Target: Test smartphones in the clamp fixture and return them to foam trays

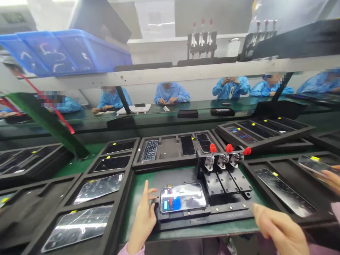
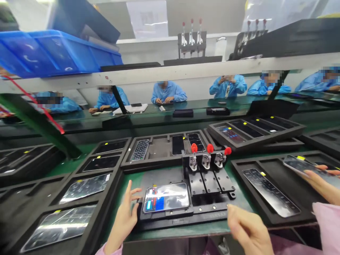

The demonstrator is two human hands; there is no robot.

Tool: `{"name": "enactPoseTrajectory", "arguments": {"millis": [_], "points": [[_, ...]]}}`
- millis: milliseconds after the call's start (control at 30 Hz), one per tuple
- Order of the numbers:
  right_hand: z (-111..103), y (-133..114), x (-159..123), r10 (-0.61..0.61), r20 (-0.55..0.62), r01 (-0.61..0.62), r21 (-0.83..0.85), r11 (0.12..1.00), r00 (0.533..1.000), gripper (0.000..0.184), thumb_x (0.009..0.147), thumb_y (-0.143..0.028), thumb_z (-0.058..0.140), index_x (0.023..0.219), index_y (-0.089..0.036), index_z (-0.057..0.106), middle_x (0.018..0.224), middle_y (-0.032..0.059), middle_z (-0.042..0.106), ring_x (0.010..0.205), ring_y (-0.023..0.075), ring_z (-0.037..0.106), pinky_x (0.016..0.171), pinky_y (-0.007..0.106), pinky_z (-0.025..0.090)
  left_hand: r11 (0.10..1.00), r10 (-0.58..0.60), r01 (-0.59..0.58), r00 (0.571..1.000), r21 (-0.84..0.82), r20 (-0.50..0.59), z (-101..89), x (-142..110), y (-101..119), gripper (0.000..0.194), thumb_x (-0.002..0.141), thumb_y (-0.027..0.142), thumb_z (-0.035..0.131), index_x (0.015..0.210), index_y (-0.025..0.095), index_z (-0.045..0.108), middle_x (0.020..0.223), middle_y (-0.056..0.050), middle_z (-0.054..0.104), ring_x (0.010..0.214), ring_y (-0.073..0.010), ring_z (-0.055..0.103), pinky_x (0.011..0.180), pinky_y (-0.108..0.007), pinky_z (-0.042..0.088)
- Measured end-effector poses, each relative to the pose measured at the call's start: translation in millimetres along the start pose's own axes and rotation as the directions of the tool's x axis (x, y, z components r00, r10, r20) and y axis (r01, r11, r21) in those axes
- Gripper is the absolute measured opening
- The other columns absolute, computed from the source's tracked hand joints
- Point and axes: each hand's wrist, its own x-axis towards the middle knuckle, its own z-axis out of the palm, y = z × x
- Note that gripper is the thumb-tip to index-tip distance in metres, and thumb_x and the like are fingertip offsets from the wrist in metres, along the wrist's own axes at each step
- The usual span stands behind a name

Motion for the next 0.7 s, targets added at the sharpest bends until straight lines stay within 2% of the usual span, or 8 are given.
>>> {"name": "enactPoseTrajectory", "arguments": {"millis": [100, 200, 300, 367, 467, 533, 633, 700], "points": [[40, -7, 10, -0.082, 0.296, 0.095, -0.029, 0.995, 0.952, 0.026, 0.087, -0.023, 0.042, 0.062, -0.018, 0.043, 0.058, -0.0007, 0.047, 0.059, 0.0098, 0.047, 0.060, 0.025, 0.040, 0.997, -0.052, 0.058, 0.993, 0.053, -0.106, -19.4, -5, -16, 0.069, 0.082, 0.012, 0.034, 0.143, 0.027, 0.004, 0.117, -0.008, 0.052, 0.093, -0.0168, 0.060, 0.091, -0.040, 0.043], [97, -9, 34, -0.160, 0.433, 0.220, -0.092, 0.971, 0.887, 0.013, 0.087, -0.025, 0.043, 0.086, -0.019, 0.055, 0.082, 0.0045, 0.059, 0.080, 0.0135, 0.055, 0.071, 0.027, 0.046, 0.995, -0.083, 0.094, 0.977, 0.044, -0.195, -27.7, -9, -24, 0.064, 0.084, 0.013, 0.031, 0.142, 0.026, 0.008, 0.122, -0.009, 0.050, 0.100, -0.0178, 0.058, 0.093, -0.041, 0.042], [147, 1, 59, -0.171, 0.480, 0.350, -0.310, 0.884, 0.860, 0.040, 0.086, -0.038, 0.046, 0.122, -0.021, 0.047, 0.124, 0.0107, 0.049, 0.117, 0.0233, 0.043, 0.095, 0.041, 0.041, 0.995, -0.101, 0.097, 0.972, -0.027, -0.213, -28.3, -13, -27, 0.058, 0.087, 0.016, 0.029, 0.142, 0.026, 0.012, 0.124, -0.010, 0.050, 0.102, -0.0171, 0.058, 0.093, -0.039, 0.043], [165, 10, 70, -0.105, 0.523, 0.368, -0.429, 0.825, 0.846, 0.048, 0.086, -0.047, 0.042, 0.127, -0.024, 0.043, 0.136, 0.0104, 0.038, 0.128, 0.0289, 0.032, 0.100, 0.054, 0.032, 0.992, -0.111, 0.096, 0.972, -0.081, -0.209, -26.1, -15, -28, 0.056, 0.088, 0.018, 0.030, 0.141, 0.026, 0.015, 0.125, -0.010, 0.050, 0.103, -0.0166, 0.058, 0.093, -0.038, 0.044], [168, 20, 74, -0.016, 0.570, 0.338, -0.464, 0.819, 0.821, 0.043, 0.086, -0.052, 0.038, 0.119, -0.026, 0.051, 0.137, 0.0071, 0.038, 0.131, 0.0302, 0.027, 0.102, 0.062, 0.022, 0.981, -0.141, 0.113, 0.974, -0.157, -0.178, -21.7, -16, -29, 0.054, 0.089, 0.022, 0.032, 0.140, 0.027, 0.016, 0.126, -0.009, 0.051, 0.101, -0.0162, 0.060, 0.091, -0.036, 0.045], [161, 24, 70, 0.000, 0.586, 0.293, -0.405, 0.866, 0.810, 0.034, 0.087, -0.048, 0.037, 0.106, -0.028, 0.057, 0.134, 0.0037, 0.041, 0.130, 0.0266, 0.029, 0.105, 0.059, 0.020, 0.976, -0.150, 0.121, 0.976, -0.180, -0.160, -19.0, -16, -32, 0.053, 0.090, 0.024, 0.033, 0.140, 0.027, 0.016, 0.125, -0.009, 0.052, 0.102, -0.0165, 0.059, 0.092, -0.036, 0.044], [150, 32, 62, 0.015, 0.505, 0.147, -0.280, 0.949, 0.863, 0.029, 0.090, -0.041, 0.035, 0.092, -0.026, 0.059, 0.129, 0.0025, 0.044, 0.126, 0.0202, 0.036, 0.105, 0.045, 0.030, 0.974, -0.147, 0.116, 0.978, -0.196, -0.150, -16.1, -17, -38, 0.055, 0.089, 0.025, 0.034, 0.141, 0.026, 0.014, 0.120, -0.009, 0.056, 0.108, -0.0175, 0.057, 0.096, -0.038, 0.040], [147, 39, 59, 0.041, 0.408, 0.054, -0.218, 0.975, 0.912, 0.027, 0.090, -0.038, 0.035, 0.093, -0.025, 0.057, 0.127, 0.0042, 0.044, 0.122, 0.0181, 0.039, 0.103, 0.038, 0.035, 0.971, -0.152, 0.122, 0.979, -0.207, -0.135, -15.2, -17, -41, 0.057, 0.089, 0.026, 0.036, 0.141, 0.025, 0.013, 0.118, -0.009, 0.058, 0.108, -0.0177, 0.056, 0.097, -0.039, 0.038]]}}
